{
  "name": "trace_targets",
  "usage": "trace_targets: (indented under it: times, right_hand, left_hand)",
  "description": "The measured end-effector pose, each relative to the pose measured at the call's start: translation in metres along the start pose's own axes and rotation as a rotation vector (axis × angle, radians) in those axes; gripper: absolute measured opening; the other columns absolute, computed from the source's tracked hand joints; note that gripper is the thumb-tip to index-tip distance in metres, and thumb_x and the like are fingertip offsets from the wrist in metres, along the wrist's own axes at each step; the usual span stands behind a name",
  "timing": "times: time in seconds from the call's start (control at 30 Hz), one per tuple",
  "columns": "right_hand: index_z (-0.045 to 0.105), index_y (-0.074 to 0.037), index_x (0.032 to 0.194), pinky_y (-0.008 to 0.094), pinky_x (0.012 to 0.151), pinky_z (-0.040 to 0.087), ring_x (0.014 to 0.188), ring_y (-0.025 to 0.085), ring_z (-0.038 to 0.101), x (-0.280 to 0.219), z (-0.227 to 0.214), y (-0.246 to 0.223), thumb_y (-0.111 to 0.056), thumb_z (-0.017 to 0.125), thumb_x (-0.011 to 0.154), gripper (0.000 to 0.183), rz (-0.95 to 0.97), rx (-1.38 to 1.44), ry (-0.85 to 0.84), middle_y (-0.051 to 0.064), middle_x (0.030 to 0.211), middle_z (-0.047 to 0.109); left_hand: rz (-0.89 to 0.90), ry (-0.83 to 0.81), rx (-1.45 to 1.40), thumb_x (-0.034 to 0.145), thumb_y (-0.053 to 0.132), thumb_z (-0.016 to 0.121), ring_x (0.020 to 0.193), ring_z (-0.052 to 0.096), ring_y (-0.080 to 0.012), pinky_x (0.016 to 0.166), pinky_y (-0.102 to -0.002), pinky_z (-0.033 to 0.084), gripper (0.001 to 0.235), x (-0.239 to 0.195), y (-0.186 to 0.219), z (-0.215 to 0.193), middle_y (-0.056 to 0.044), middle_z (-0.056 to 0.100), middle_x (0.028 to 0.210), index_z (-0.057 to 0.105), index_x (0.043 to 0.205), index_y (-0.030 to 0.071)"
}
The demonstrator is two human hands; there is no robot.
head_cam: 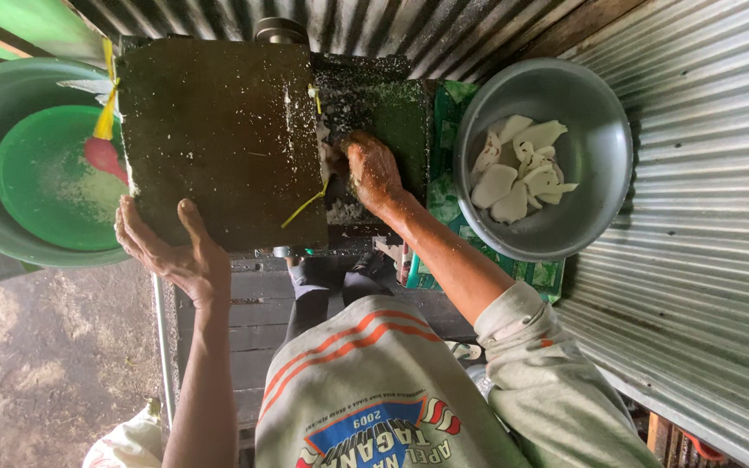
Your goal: The person grates white vegetable slices using a manual grater. They pick slices from a metal bowl, press them against the grater, and collect the grated material in a green basin. The person repeats this process for multiple slices.
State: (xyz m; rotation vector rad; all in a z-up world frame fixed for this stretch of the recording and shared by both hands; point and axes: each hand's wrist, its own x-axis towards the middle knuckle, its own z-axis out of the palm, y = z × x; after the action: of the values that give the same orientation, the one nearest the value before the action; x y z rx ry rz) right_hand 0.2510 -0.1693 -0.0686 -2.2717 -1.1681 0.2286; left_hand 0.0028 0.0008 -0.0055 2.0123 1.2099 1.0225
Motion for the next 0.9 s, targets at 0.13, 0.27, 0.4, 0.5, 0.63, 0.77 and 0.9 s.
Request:
trace_targets:
  times: [0.13,0.27,0.4,0.5,0.63,0.77,0.9]
  right_hand:
    - [0.064,-0.004,0.084,0.045,0.071,0.054,0.081,0.031,0.069,0.001,0.013,0.020,-0.005,0.057,0.098,0.016,0.113,0.065,-0.134,0.019,0.086,0.066]
    - [0.058,-0.007,0.077,0.047,0.070,0.047,0.077,0.031,0.062,0.000,0.024,0.036,-0.004,0.055,0.095,0.019,0.035,-0.075,-0.075,0.017,0.076,0.058]
    - [0.051,-0.008,0.072,0.045,0.065,0.044,0.069,0.032,0.057,-0.009,0.030,0.038,-0.013,0.048,0.098,0.026,0.073,0.022,-0.114,0.018,0.070,0.052]
    - [0.046,-0.008,0.070,0.043,0.061,0.043,0.062,0.032,0.053,-0.009,0.033,0.039,-0.023,0.040,0.100,0.034,0.127,0.151,-0.162,0.020,0.066,0.048]
    - [0.047,-0.008,0.069,0.049,0.064,0.036,0.066,0.035,0.050,-0.003,0.048,0.042,-0.023,0.042,0.099,0.034,0.118,0.112,0.037,0.020,0.070,0.050]
    - [0.050,-0.006,0.070,0.050,0.058,0.036,0.062,0.036,0.051,-0.004,0.054,0.046,-0.021,0.044,0.100,0.034,0.032,0.237,0.186,0.021,0.068,0.051]
    - [0.051,0.002,0.071,0.045,0.061,0.041,0.061,0.030,0.055,0.003,0.034,0.031,-0.013,0.052,0.101,0.033,0.079,-0.007,-0.050,0.025,0.069,0.050]
  left_hand:
    - [-0.004,-0.006,-0.003,0.112,0.046,0.068,0.147,0.045,-0.0394,0.126,-0.058,0.038,0.069,-0.002,-0.001,-0.001,-0.024,0.046,0.152,0.043,0.157,-0.002]
    - [-0.006,-0.010,0.026,0.113,0.047,0.068,0.148,0.045,-0.0392,0.127,-0.058,0.036,0.070,-0.003,-0.001,-0.001,-0.023,0.047,0.152,0.044,0.157,-0.001]
    - [-0.028,-0.007,0.013,0.111,0.051,0.067,0.148,0.045,-0.0384,0.127,-0.059,0.037,0.073,-0.002,-0.003,0.000,-0.022,0.046,0.151,0.043,0.157,0.000]
    - [-0.041,-0.008,0.015,0.110,0.054,0.067,0.148,0.043,-0.0384,0.127,-0.060,0.036,0.074,-0.002,-0.004,0.003,-0.022,0.046,0.152,0.043,0.158,0.001]
    - [-0.049,-0.019,0.024,0.111,0.055,0.065,0.149,0.042,-0.0384,0.127,-0.061,0.036,0.075,-0.006,-0.008,0.000,-0.022,0.044,0.153,0.042,0.159,0.002]
    - [-0.022,0.012,0.062,0.111,0.058,0.065,0.148,0.043,-0.0388,0.125,-0.060,0.037,0.075,-0.005,-0.018,0.006,-0.022,0.046,0.152,0.044,0.157,0.002]
    - [0.016,0.047,0.102,0.104,0.065,0.067,0.133,0.056,-0.0338,0.114,-0.058,0.046,0.076,0.002,-0.036,0.007,-0.018,0.057,0.137,0.052,0.145,0.003]
